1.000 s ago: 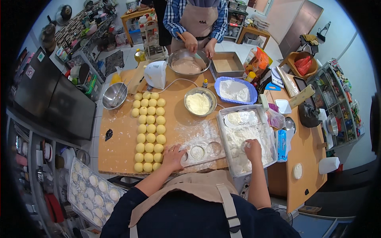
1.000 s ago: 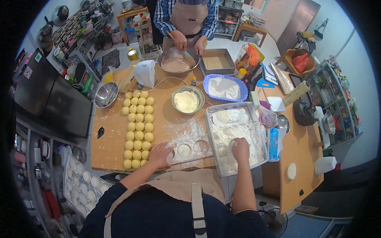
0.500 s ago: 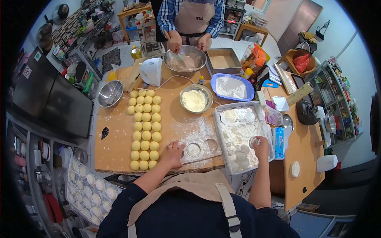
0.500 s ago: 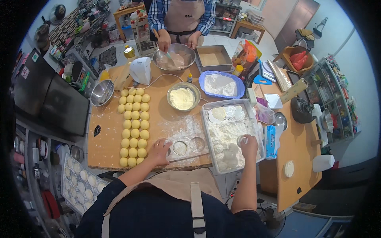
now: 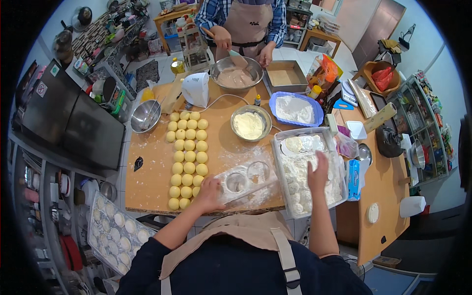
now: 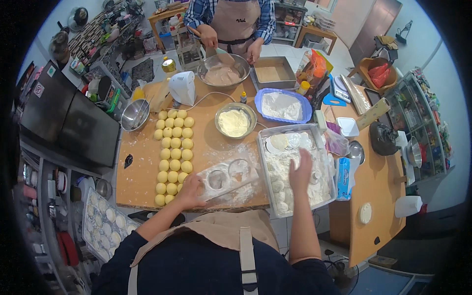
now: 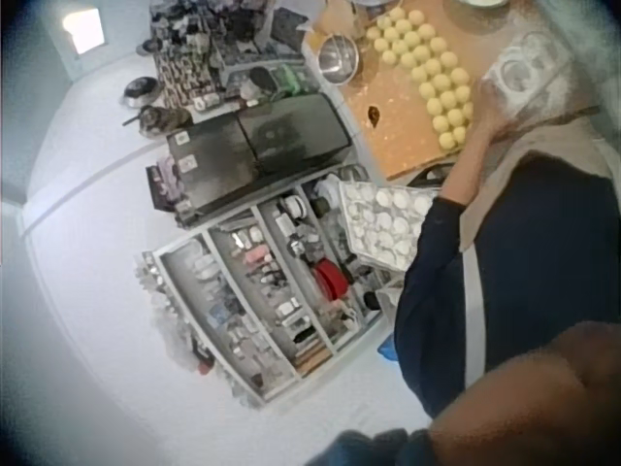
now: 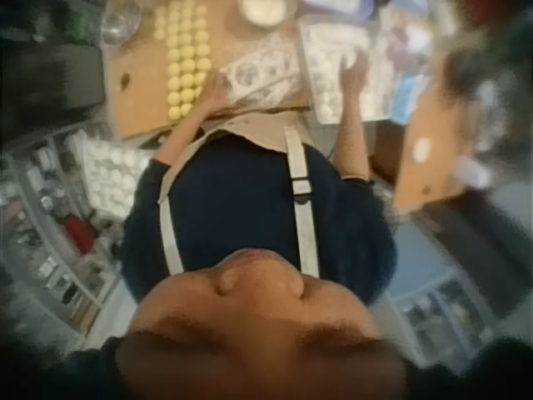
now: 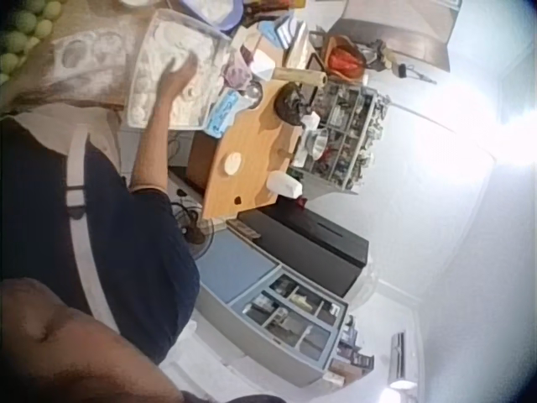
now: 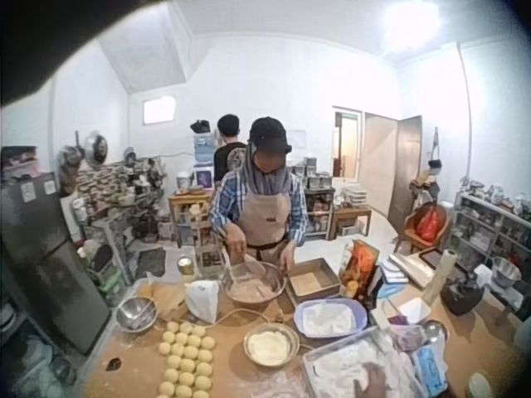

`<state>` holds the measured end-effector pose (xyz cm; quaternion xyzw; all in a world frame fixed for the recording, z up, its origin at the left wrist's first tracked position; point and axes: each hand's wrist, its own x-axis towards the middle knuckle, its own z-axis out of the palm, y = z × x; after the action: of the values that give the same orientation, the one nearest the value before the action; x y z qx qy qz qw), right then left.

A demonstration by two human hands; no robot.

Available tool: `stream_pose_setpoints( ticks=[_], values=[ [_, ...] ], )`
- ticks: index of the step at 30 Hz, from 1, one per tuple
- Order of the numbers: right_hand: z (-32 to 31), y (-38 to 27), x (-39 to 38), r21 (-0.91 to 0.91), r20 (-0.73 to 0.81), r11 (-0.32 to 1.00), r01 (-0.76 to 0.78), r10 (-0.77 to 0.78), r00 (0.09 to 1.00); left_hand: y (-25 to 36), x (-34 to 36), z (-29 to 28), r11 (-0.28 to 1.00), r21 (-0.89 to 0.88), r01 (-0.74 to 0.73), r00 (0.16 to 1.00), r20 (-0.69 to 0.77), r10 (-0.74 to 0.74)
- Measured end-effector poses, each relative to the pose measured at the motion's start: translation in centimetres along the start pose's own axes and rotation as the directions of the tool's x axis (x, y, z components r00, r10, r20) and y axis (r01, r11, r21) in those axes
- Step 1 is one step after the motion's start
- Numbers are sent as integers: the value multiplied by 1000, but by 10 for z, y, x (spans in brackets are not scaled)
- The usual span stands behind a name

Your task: The person prepares dough by pressing a circular mold into flattened portions of dough to create rings, then transfers the dough rings one by one onto a large metal baking tray already filled with other dough portions.

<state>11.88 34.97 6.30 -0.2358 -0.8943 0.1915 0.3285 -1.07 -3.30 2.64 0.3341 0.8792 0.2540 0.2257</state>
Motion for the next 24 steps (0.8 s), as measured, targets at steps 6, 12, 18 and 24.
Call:
stream_pose_setpoints(
  ticks=[6,12,18,24],
  values=[
    [83,-64,-54,220,772,975,31,-194,605,6,-40,-31,937,-301,175,938,-239,-252],
    [123,-93,-60,227,865,945,237,-307,397,0,-61,-42,914,-335,230,880,-330,-342],
    [118,-95,-56,229,869,905,358,-356,344,-4,-72,-32,897,-350,270,863,-326,-387],
    [101,-58,-59,382,859,823,-421,-148,490,10,-66,-4,936,-229,267,875,-349,-335]
  ],
)
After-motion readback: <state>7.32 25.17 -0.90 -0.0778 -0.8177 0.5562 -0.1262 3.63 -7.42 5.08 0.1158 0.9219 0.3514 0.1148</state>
